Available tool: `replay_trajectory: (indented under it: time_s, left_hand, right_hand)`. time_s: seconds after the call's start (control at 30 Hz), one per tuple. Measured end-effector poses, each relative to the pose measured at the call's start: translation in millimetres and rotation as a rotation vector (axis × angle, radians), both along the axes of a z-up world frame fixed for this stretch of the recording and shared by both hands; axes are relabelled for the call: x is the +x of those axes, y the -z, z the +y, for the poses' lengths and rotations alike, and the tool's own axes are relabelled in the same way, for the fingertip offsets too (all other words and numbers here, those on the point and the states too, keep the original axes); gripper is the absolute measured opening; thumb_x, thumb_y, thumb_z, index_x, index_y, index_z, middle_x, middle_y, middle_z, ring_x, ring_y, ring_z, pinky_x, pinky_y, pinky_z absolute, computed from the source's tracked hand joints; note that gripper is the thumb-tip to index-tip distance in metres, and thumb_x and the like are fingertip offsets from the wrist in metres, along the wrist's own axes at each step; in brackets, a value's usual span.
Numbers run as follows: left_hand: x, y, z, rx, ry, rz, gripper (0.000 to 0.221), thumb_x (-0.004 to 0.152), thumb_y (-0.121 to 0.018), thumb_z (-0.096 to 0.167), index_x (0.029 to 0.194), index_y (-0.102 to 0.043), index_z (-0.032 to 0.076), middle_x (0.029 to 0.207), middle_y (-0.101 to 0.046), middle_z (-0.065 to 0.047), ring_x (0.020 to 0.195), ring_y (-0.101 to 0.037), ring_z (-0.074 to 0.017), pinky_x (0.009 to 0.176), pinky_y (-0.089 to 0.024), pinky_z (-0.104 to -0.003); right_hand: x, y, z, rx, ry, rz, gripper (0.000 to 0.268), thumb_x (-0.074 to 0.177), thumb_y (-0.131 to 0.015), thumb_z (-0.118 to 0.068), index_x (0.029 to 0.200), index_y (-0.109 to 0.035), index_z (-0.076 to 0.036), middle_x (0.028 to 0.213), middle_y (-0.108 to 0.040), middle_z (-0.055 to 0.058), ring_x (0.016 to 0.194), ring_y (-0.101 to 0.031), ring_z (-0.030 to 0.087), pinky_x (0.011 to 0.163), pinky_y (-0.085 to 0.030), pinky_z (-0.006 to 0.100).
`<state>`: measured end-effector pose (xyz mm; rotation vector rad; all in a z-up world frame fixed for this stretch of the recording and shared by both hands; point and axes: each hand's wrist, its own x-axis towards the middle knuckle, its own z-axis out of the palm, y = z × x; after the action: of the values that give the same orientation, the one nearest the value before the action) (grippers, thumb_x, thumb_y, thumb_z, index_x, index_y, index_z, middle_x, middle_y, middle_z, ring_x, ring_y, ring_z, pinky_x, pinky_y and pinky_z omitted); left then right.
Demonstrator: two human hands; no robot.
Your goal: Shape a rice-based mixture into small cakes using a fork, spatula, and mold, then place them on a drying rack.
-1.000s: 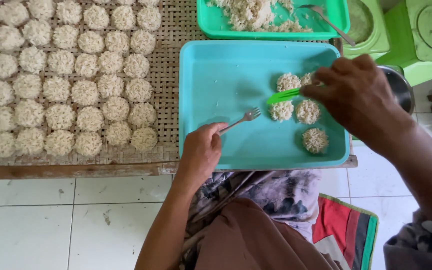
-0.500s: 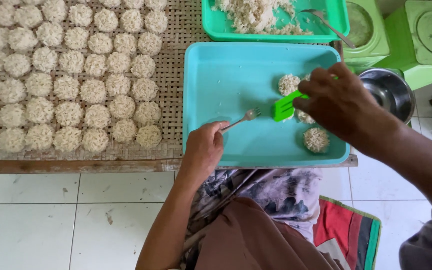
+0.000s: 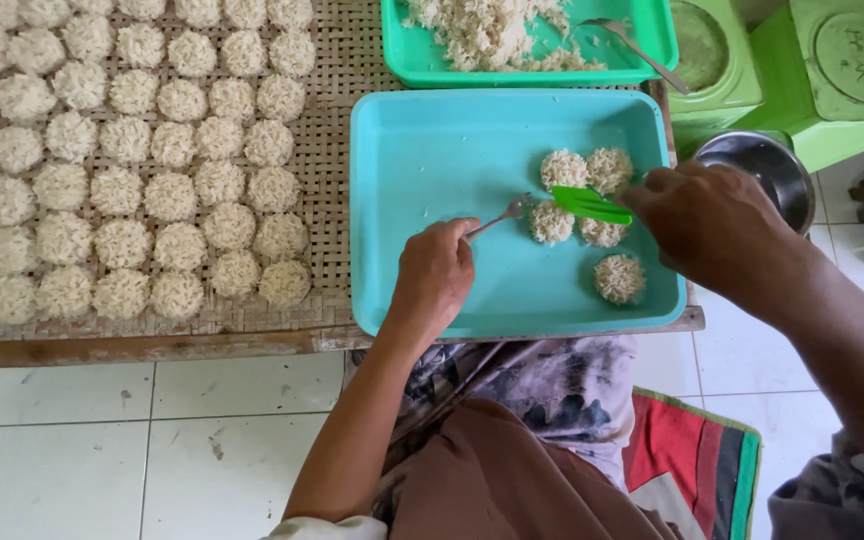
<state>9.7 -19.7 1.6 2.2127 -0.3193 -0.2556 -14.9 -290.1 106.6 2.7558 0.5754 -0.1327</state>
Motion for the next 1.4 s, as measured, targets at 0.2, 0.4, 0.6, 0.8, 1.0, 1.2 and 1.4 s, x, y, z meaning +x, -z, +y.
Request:
replay_trajectory:
  time_s: [0.2,0.4,0.6,0.8,1.0,1.2,1.4]
  left_hand:
    - [-2.1,-7.2,9.3,-0.031,-0.041,0.033,0.033,0.095,-0.051,0.004,0.122,-0.070,0.002,0.117,-0.075,-0.015,0.090,-0.075,-0.0275,0.082,-0.060,-0.040]
    - [7.1,-3.8,5.9,-0.015,0.001,-0.010,0.031,0.096,-0.052,0.005,0.121,-0.071,0.001,0.106,-0.075,-0.018,0.069,-0.073,-0.0253,0.063,-0.059,-0.038]
    - [10.8,-9.0,9.7,-0.002,0.049,-0.069,0.031,0.094,-0.054,0.002,0.120,-0.071,0.002,0.103,-0.077,-0.017,0.074,-0.074,-0.0274,0.069,-0.059,-0.040]
    - [10.5,-4.8,9.7,0.013,0.076,-0.042,0.032,0.094,-0.055,0.002,0.122,-0.071,0.005,0.093,-0.074,-0.015,0.066,-0.069,-0.0238,0.062,-0.056,-0.040]
    - [4.0,-8.4,10.7,-0.002,0.067,-0.001,0.034,0.095,-0.054,0.002,0.125,-0.070,0.004,0.089,-0.072,-0.013,0.061,-0.065,-0.0198,0.056,-0.054,-0.037]
    - [2.3,-6.4,12.8,-0.025,0.075,-0.066,0.033,0.093,-0.054,-0.001,0.122,-0.070,0.002,0.088,-0.073,-0.014,0.055,-0.062,-0.0193,0.051,-0.051,-0.037]
    - [-6.3,-15.9,17.9,-0.036,0.042,-0.059,0.035,0.090,-0.059,-0.002,0.123,-0.070,0.004,0.086,-0.071,-0.011,0.061,-0.063,-0.0183,0.055,-0.052,-0.036]
  right_hand:
    - [0.7,1.1,-10.8,-0.005,0.082,-0.042,0.053,0.081,-0.070,-0.004,0.131,-0.069,-0.022,0.094,-0.072,0.002,0.077,-0.072,0.023,0.068,-0.060,0.038]
    - [-0.1,1.3,-13.6,0.093,0.068,-0.057,0.040,0.095,-0.068,-0.015,0.133,-0.071,-0.026,0.113,-0.077,-0.001,0.087,-0.078,0.021,0.069,-0.068,0.034]
    - [-57.9,-8.2,-36.6,0.149,0.302,0.175,0.049,0.091,-0.061,-0.027,0.140,-0.059,-0.026,0.110,-0.078,0.002,0.074,-0.082,0.024,0.064,-0.070,0.037]
    - [-72.5,17.2,-20.5,0.428,0.478,0.391,0.040,0.091,-0.059,-0.025,0.129,-0.068,-0.024,0.108,-0.081,0.003,0.073,-0.080,0.030,0.067,-0.063,0.043]
    - [-34.8,36.1,-45.9,0.556,0.555,0.543,0.044,0.091,-0.065,-0.029,0.134,-0.071,-0.030,0.061,-0.075,0.006,0.046,-0.060,0.017,0.049,-0.047,0.032]
    - [-39.8,45.8,-44.7,0.582,0.465,0.656,0.053,0.091,-0.065,-0.028,0.143,-0.062,-0.036,0.080,-0.084,0.002,0.046,-0.060,0.014,0.047,-0.048,0.029]
    - [-36.6,49.5,-75.5,0.702,0.430,0.606,0.042,0.096,-0.056,-0.027,0.136,-0.069,-0.024,0.078,-0.086,-0.002,0.042,-0.060,0.014,0.044,-0.049,0.030]
